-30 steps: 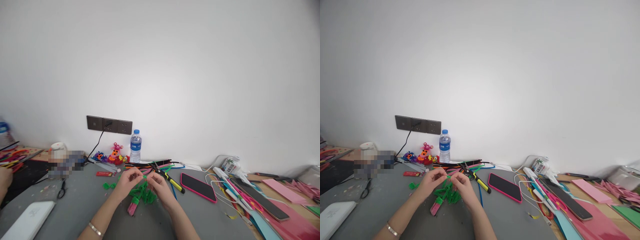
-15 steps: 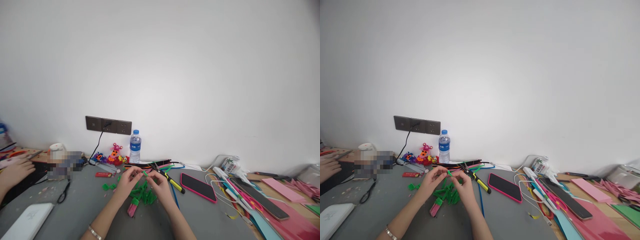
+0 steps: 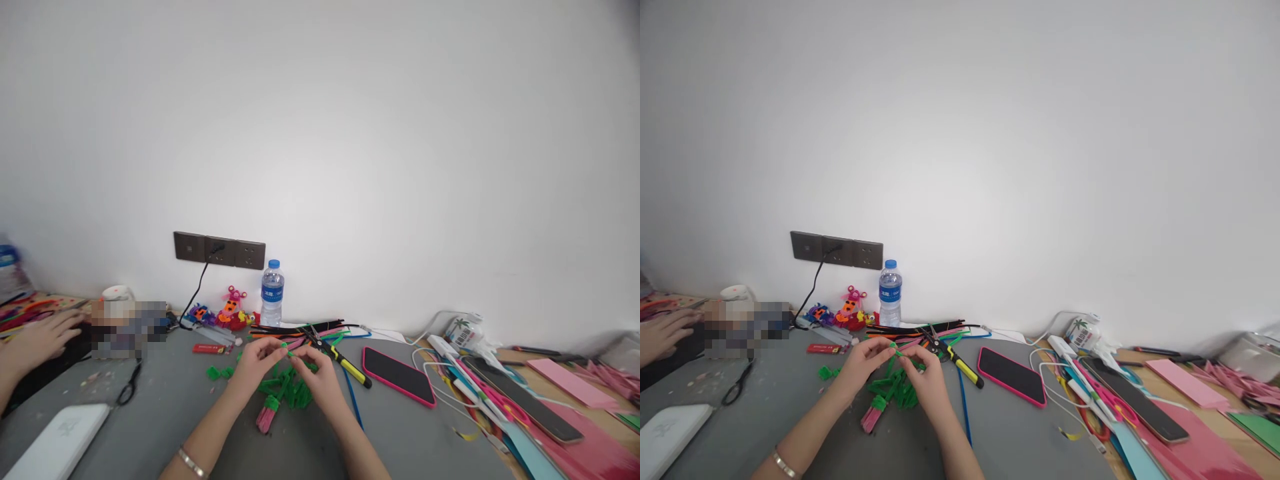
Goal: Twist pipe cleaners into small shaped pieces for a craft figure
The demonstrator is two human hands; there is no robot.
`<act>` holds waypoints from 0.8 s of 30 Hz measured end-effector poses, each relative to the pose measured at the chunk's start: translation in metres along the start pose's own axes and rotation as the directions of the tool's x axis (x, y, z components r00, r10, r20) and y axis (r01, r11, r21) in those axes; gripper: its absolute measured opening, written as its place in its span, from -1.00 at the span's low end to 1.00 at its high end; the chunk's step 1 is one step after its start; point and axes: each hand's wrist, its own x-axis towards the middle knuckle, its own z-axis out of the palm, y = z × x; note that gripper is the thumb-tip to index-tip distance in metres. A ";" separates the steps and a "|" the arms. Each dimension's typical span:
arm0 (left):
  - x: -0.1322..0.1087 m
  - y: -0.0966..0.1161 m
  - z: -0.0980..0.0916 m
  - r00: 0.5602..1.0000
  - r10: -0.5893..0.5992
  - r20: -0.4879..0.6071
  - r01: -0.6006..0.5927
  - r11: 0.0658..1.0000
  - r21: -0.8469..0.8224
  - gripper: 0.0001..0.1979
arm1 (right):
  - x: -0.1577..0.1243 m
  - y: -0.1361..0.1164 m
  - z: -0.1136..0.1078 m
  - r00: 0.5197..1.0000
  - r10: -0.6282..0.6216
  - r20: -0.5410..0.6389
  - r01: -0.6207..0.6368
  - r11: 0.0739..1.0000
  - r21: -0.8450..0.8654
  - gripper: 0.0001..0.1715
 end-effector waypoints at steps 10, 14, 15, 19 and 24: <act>-0.001 0.000 0.003 0.994 0.040 0.106 -0.040 0.999 -0.001 -0.77 | -0.001 0.004 0.005 0.982 0.108 0.155 -0.145 0.958 0.247 -0.56; -0.002 0.000 0.005 0.992 0.058 0.113 -0.059 0.998 0.007 -0.70 | -0.002 0.004 0.006 0.971 0.121 0.205 -0.172 0.952 0.255 -0.55; -0.002 0.000 0.005 0.993 0.059 0.101 -0.060 0.998 0.008 -0.68 | -0.002 0.005 0.006 0.972 0.117 0.201 -0.167 0.954 0.251 -0.55; -0.002 0.002 0.003 0.995 0.024 0.101 -0.028 0.999 0.034 -0.62 | 0.001 0.008 0.003 0.994 0.074 0.075 -0.091 0.966 0.244 -0.59; -0.004 0.004 -0.001 0.964 -0.042 0.261 0.011 0.993 0.120 -0.58 | 0.004 0.008 -0.005 0.999 0.029 0.025 -0.034 0.975 0.219 -0.68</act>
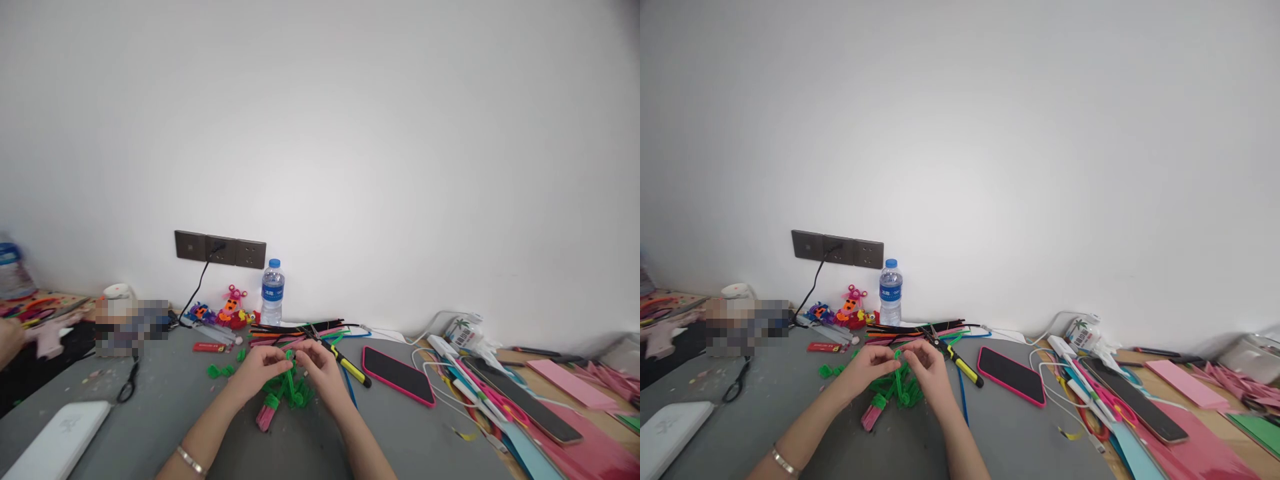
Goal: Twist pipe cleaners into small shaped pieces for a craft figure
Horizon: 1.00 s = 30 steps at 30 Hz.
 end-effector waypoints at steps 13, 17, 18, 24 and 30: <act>-0.003 -0.003 -0.003 0.997 -0.016 0.081 0.010 0.997 0.075 -0.69 | -0.004 -0.013 -0.003 0.996 -0.038 0.082 0.057 0.968 -0.243 -0.88; -0.007 0.005 -0.004 0.992 -0.048 0.113 0.045 0.998 0.033 -0.66 | -0.004 -0.011 -0.002 0.996 0.000 0.084 0.013 0.988 -0.157 -0.76; -0.009 0.008 -0.004 0.986 -0.073 0.152 0.075 0.997 -0.006 -0.64 | -0.004 -0.011 -0.002 0.995 0.016 0.098 -0.005 0.994 -0.107 -0.74; -0.015 0.018 -0.003 0.948 -0.125 0.291 0.164 0.980 -0.114 -0.59 | -0.004 -0.013 -0.001 0.991 0.050 0.122 -0.055 0.998 0.039 -0.66; -0.012 0.015 0.000 0.988 -0.066 0.143 0.071 0.997 -0.029 -0.62 | -0.007 -0.019 0.000 0.979 0.121 0.163 -0.122 0.993 0.001 -0.63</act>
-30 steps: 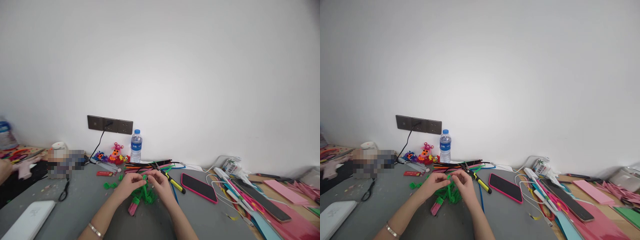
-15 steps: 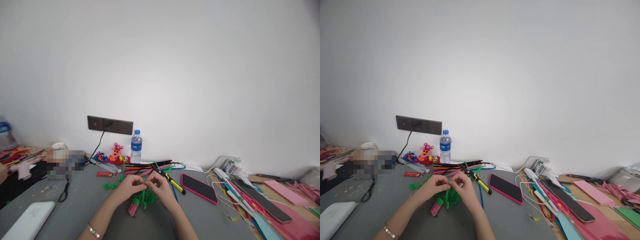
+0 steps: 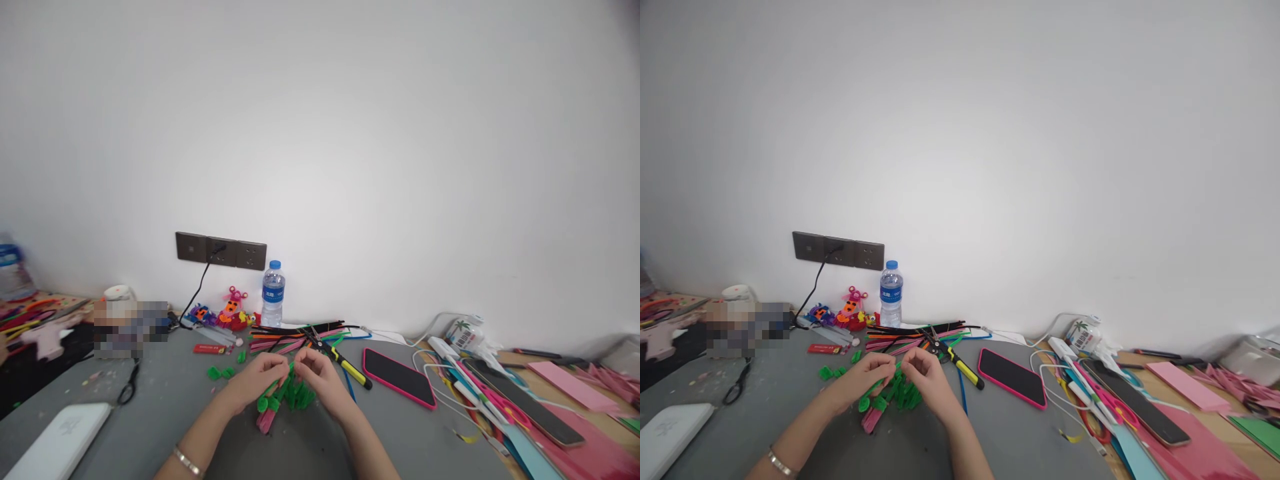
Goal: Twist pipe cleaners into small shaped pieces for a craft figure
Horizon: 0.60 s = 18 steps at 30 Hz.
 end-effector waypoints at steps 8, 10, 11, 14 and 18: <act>0.004 -0.005 0.000 0.987 0.156 -0.043 -0.137 0.947 0.290 -0.73 | -0.001 -0.003 0.002 0.997 0.057 0.049 -0.057 0.998 0.000 -0.63; 0.003 -0.003 0.002 0.979 0.194 -0.059 -0.154 0.901 0.405 -0.73 | 0.000 0.001 0.001 0.995 0.079 0.057 -0.081 0.996 0.042 -0.65; 0.003 -0.002 0.003 0.975 0.215 -0.063 -0.162 0.870 0.465 -0.73 | 0.000 0.003 0.001 0.994 0.096 0.058 -0.101 0.992 0.079 -0.66; 0.002 -0.002 0.006 0.947 0.311 -0.080 -0.194 0.754 0.627 -0.77 | 0.002 0.011 0.006 0.986 0.158 0.046 -0.165 0.958 0.233 -0.67; 0.002 -0.005 0.008 0.903 0.409 -0.134 -0.193 0.662 0.724 -0.80 | 0.003 0.017 0.016 0.988 0.150 -0.047 -0.124 0.927 0.353 -0.64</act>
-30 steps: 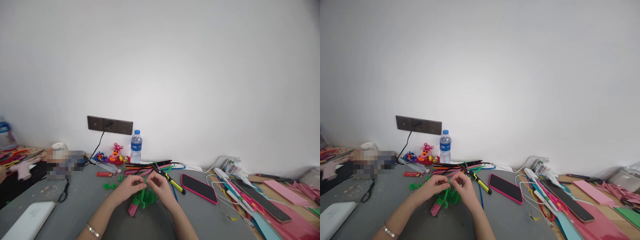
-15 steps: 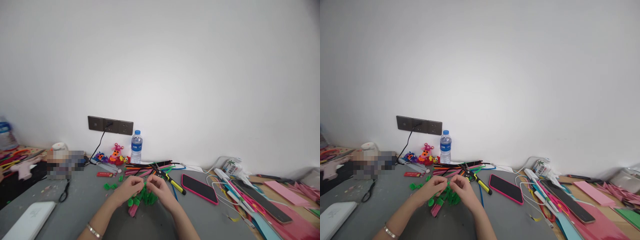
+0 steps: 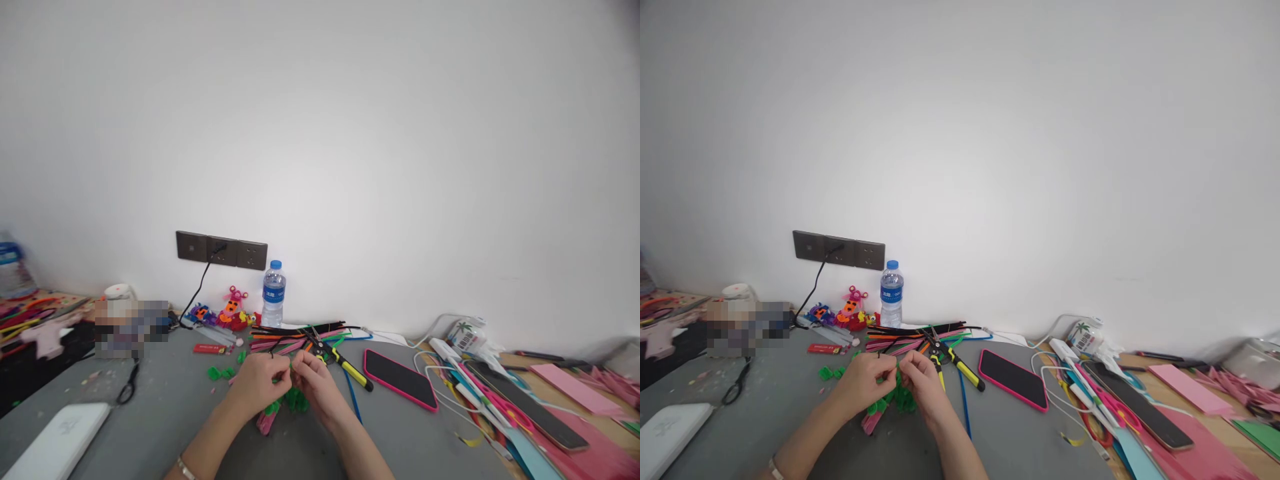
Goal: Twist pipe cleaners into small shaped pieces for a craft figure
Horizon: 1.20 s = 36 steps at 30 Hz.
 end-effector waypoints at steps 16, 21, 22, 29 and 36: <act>0.000 0.005 0.000 0.912 -0.165 0.376 0.402 0.537 -0.742 -0.54 | -0.006 -0.018 -0.007 0.986 -0.139 0.096 0.149 0.984 -0.102 -0.66; 0.000 0.010 -0.003 0.872 -0.231 0.431 0.488 0.468 -0.737 -0.52 | -0.007 -0.018 -0.007 0.982 -0.160 0.100 0.172 0.976 -0.131 -0.65; 0.000 0.011 -0.003 0.868 -0.238 0.436 0.496 0.455 -0.739 -0.51 | -0.007 -0.017 -0.007 0.981 -0.165 0.101 0.178 0.975 -0.131 -0.65; -0.002 0.007 0.002 0.894 -0.193 0.404 0.444 0.502 -0.742 -0.55 | -0.004 -0.012 -0.006 0.980 -0.166 0.112 0.181 0.974 -0.134 -0.66; 0.001 0.002 -0.001 0.943 -0.109 0.313 0.269 0.802 -0.534 -0.59 | -0.008 -0.023 -0.007 0.978 -0.130 0.161 0.171 0.945 -0.279 -0.70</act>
